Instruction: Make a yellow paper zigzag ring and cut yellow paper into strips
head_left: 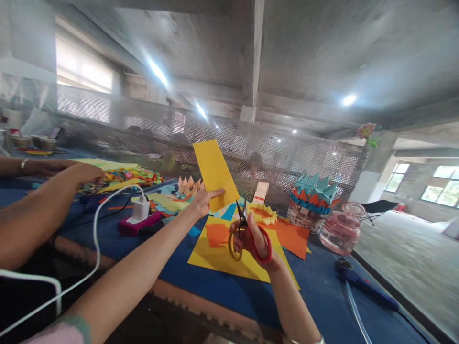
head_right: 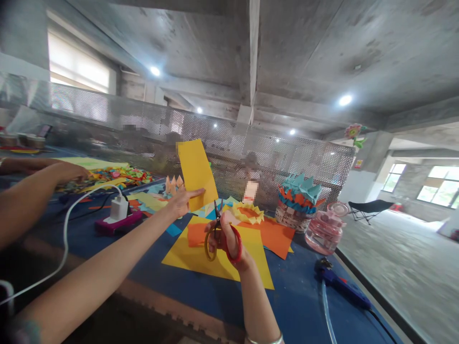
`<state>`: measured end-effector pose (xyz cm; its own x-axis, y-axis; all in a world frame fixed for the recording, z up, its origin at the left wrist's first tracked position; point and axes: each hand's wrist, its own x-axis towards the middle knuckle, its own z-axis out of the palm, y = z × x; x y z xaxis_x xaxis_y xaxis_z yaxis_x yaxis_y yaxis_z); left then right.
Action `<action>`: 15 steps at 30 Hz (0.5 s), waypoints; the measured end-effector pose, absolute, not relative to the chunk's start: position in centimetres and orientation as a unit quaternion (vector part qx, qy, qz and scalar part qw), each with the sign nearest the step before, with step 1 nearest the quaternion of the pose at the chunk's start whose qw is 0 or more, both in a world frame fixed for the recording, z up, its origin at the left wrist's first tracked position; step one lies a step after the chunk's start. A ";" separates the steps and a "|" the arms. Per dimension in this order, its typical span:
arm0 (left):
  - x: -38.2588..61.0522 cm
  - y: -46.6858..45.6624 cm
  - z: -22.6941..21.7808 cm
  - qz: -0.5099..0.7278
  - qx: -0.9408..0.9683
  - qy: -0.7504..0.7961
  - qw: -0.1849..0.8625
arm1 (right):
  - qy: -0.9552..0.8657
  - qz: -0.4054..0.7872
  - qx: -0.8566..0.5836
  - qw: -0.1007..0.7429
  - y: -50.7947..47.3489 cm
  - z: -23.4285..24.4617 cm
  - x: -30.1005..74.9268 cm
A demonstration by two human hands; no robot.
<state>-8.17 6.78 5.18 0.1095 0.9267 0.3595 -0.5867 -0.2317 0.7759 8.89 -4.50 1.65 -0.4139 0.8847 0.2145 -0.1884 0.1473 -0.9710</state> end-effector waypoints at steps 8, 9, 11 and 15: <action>-8.2 6.8 5.0 0.621 0.482 0.178 0.591 | -0.614 0.577 -0.292 0.452 -4.3 1.7 9.0; -8.2 6.8 4.9 0.617 0.491 0.172 0.591 | -0.615 0.577 -0.291 0.451 -4.3 1.7 9.0; -8.2 6.7 4.8 0.603 0.514 0.160 0.589 | -0.615 0.575 -0.291 0.455 -4.2 1.5 9.1; -8.3 6.8 4.6 0.577 0.552 0.150 0.583 | -0.612 0.565 -0.288 0.472 -4.1 1.2 9.0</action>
